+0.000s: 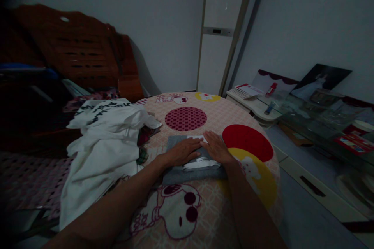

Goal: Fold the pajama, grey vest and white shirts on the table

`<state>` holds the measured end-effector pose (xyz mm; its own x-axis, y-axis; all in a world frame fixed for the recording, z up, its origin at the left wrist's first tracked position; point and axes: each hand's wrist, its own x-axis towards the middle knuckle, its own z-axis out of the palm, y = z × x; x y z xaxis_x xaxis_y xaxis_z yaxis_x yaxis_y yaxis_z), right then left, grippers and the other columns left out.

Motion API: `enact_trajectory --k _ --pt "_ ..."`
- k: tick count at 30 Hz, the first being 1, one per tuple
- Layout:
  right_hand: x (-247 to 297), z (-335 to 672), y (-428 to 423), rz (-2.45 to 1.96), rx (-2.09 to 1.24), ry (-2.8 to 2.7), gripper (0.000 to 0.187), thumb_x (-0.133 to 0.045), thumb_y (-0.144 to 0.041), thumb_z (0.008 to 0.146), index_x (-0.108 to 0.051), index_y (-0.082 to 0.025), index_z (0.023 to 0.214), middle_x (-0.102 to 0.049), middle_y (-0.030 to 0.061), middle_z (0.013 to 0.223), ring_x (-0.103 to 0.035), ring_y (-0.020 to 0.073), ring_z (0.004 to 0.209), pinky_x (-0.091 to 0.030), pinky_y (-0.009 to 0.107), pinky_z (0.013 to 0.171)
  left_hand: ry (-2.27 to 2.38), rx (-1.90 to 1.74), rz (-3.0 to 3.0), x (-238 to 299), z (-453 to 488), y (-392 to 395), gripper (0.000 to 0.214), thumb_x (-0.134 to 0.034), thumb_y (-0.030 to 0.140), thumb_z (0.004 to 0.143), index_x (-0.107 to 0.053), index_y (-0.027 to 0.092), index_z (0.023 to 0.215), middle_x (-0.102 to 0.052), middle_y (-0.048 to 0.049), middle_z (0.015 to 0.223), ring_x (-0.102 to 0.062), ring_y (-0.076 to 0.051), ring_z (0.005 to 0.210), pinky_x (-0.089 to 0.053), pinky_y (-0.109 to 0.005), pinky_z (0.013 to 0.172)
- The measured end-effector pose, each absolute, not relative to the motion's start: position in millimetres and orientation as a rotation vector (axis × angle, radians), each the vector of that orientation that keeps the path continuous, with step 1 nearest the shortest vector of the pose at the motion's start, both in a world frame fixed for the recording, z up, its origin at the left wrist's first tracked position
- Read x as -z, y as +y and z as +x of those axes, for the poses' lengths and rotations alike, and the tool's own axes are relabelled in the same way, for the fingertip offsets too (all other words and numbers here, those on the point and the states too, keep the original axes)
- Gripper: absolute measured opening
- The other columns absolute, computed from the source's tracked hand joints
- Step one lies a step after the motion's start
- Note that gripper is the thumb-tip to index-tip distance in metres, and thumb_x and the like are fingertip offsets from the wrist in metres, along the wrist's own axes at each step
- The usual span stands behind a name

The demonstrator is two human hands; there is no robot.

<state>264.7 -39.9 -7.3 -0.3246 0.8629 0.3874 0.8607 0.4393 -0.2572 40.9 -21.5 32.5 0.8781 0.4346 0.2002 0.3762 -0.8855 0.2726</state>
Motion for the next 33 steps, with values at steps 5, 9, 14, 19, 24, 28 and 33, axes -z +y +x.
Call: enact_trajectory --k 5,9,14,19,24,28,33 --pt "11 269 -40 -1.444 0.025 -2.325 0.054 -0.033 -0.050 0.101 -0.051 -0.020 0.143 -0.050 0.0139 0.148 -0.036 0.0284 0.143 -0.033 0.053 0.116 0.600 -0.392 2.775 -33 39 -20 0.045 -0.041 0.038 0.100 -0.050 0.017 0.138 -0.046 -0.0126 0.150 -0.044 -0.025 0.138 -0.031 -0.045 0.117" --pt "9 270 -42 -1.433 0.015 -2.372 0.050 -0.033 -0.046 0.102 -0.053 -0.023 0.141 -0.049 0.0109 0.149 -0.033 0.0261 0.145 -0.031 0.052 0.117 0.673 -0.536 2.701 -32 34 -18 0.043 -0.038 0.037 0.101 -0.051 0.017 0.137 -0.056 -0.0109 0.142 -0.050 -0.021 0.132 -0.035 -0.040 0.115" --pt "2 265 -44 -1.523 -0.002 -2.335 0.053 -0.039 -0.048 0.100 -0.048 -0.024 0.146 -0.047 0.0113 0.150 -0.034 0.0277 0.144 -0.031 0.052 0.117 0.836 -0.545 2.759 -30 24 -16 0.055 -0.032 0.046 0.101 -0.040 0.018 0.147 -0.043 -0.0137 0.153 -0.036 -0.023 0.144 -0.025 -0.048 0.119" --pt "4 262 -45 -1.521 0.033 -2.336 0.055 -0.038 -0.050 0.100 -0.051 -0.020 0.143 -0.047 0.0136 0.150 -0.034 0.0290 0.144 -0.030 0.052 0.117 0.871 -0.315 2.852 -25 22 -17 0.061 -0.025 0.051 0.101 -0.035 0.016 0.150 -0.040 -0.0145 0.154 -0.032 -0.026 0.146 -0.016 -0.052 0.120" --pt "5 263 -45 -1.497 0.027 -2.338 0.055 -0.043 -0.051 0.098 -0.050 -0.021 0.144 -0.047 0.0135 0.150 -0.035 0.0294 0.144 -0.031 0.053 0.116 0.881 -0.299 2.874 -24 23 -18 0.061 -0.021 0.052 0.102 -0.034 0.018 0.151 -0.039 -0.0132 0.155 -0.031 -0.024 0.146 -0.015 -0.049 0.120" --pt "5 264 -46 -1.516 0.032 -2.328 0.055 -0.043 -0.050 0.098 -0.049 -0.020 0.144 -0.047 0.0140 0.150 -0.036 0.0293 0.144 -0.032 0.053 0.116 0.875 -0.313 2.858 -23 22 -18 0.062 -0.021 0.053 0.101 -0.033 0.018 0.151 -0.039 -0.0129 0.155 -0.030 -0.024 0.147 -0.015 -0.048 0.120" --pt "5 264 -46 -1.505 0.066 -2.343 0.056 -0.043 -0.049 0.098 -0.048 -0.019 0.145 -0.046 0.0150 0.150 -0.035 0.0296 0.144 -0.031 0.054 0.116 0.870 -0.329 2.845 -23 21 -18 0.062 -0.022 0.053 0.101 -0.032 0.019 0.152 -0.037 -0.0132 0.156 -0.029 -0.024 0.147 -0.016 -0.050 0.120"
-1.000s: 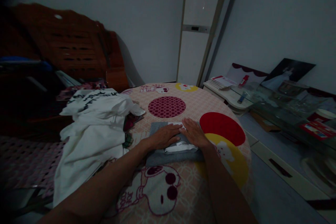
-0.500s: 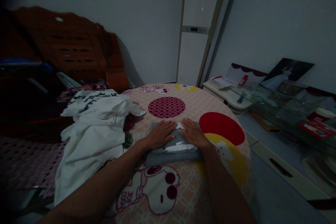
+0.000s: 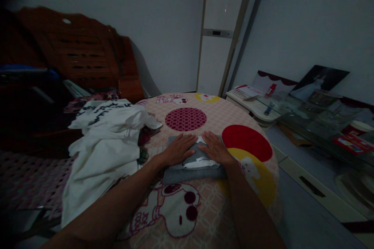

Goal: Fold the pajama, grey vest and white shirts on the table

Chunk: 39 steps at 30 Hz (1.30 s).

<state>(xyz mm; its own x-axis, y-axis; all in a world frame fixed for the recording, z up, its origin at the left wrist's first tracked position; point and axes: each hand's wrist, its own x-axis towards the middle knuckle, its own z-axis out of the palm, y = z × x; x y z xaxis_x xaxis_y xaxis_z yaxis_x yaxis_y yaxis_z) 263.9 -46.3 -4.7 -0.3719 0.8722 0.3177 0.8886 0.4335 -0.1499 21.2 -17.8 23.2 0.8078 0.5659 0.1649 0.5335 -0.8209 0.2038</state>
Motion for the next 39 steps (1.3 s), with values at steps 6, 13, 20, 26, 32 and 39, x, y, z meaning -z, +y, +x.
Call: enact_trajectory --k 6,13,20,26,32,39 --pt "1 262 -48 -1.499 0.064 -2.334 0.056 -0.047 -0.049 0.097 -0.048 -0.022 0.146 -0.048 0.0139 0.149 -0.037 0.0296 0.143 -0.034 0.052 0.115 0.844 -0.335 2.878 -23 22 -17 0.061 -0.024 0.052 0.101 -0.033 0.019 0.152 -0.039 -0.0140 0.155 -0.030 -0.025 0.147 -0.016 -0.052 0.120" --pt "1 258 -53 -1.528 0.143 -2.332 0.060 -0.043 -0.051 0.098 -0.045 -0.017 0.147 -0.043 0.0161 0.152 -0.034 0.0308 0.144 -0.032 0.052 0.116 0.871 -0.422 2.795 -25 21 -18 0.060 -0.028 0.050 0.101 -0.032 0.018 0.152 -0.037 -0.0135 0.156 -0.029 -0.023 0.147 -0.018 -0.050 0.120" --pt "3 259 -51 -1.549 0.130 -2.329 0.060 -0.045 -0.051 0.097 -0.042 -0.022 0.149 -0.043 0.0145 0.153 -0.033 0.0301 0.145 -0.031 0.053 0.116 1.058 -0.661 2.703 -31 12 -10 0.055 -0.030 0.042 0.102 -0.036 0.015 0.149 -0.037 -0.0145 0.156 -0.029 -0.023 0.147 -0.020 -0.048 0.121" --pt "4 259 -51 -1.533 0.130 -2.323 0.059 -0.045 -0.051 0.097 -0.041 -0.023 0.149 -0.043 0.0134 0.153 -0.033 0.0299 0.145 -0.031 0.053 0.116 1.153 -0.453 2.700 -19 5 -1 0.059 -0.030 0.049 0.100 -0.034 0.019 0.150 -0.036 -0.0160 0.156 -0.031 -0.028 0.146 -0.025 -0.056 0.116" --pt "2 259 -51 -1.540 0.114 -2.333 0.060 -0.043 -0.053 0.098 -0.044 -0.020 0.148 -0.043 0.0147 0.153 -0.034 0.0314 0.144 -0.031 0.054 0.116 1.142 -0.454 2.699 -14 7 -1 0.058 -0.031 0.051 0.100 -0.037 0.020 0.148 -0.039 -0.0150 0.154 -0.035 -0.029 0.144 -0.027 -0.056 0.115" --pt "3 260 -51 -1.534 0.074 -2.317 0.061 -0.042 -0.054 0.097 -0.043 -0.021 0.149 -0.041 0.0133 0.154 -0.033 0.0304 0.145 -0.030 0.053 0.117 1.273 -0.677 2.520 -24 -7 16 0.041 -0.031 0.037 0.100 -0.064 0.017 0.116 -0.068 -0.0117 0.119 -0.062 -0.023 0.111 -0.047 -0.037 0.099"
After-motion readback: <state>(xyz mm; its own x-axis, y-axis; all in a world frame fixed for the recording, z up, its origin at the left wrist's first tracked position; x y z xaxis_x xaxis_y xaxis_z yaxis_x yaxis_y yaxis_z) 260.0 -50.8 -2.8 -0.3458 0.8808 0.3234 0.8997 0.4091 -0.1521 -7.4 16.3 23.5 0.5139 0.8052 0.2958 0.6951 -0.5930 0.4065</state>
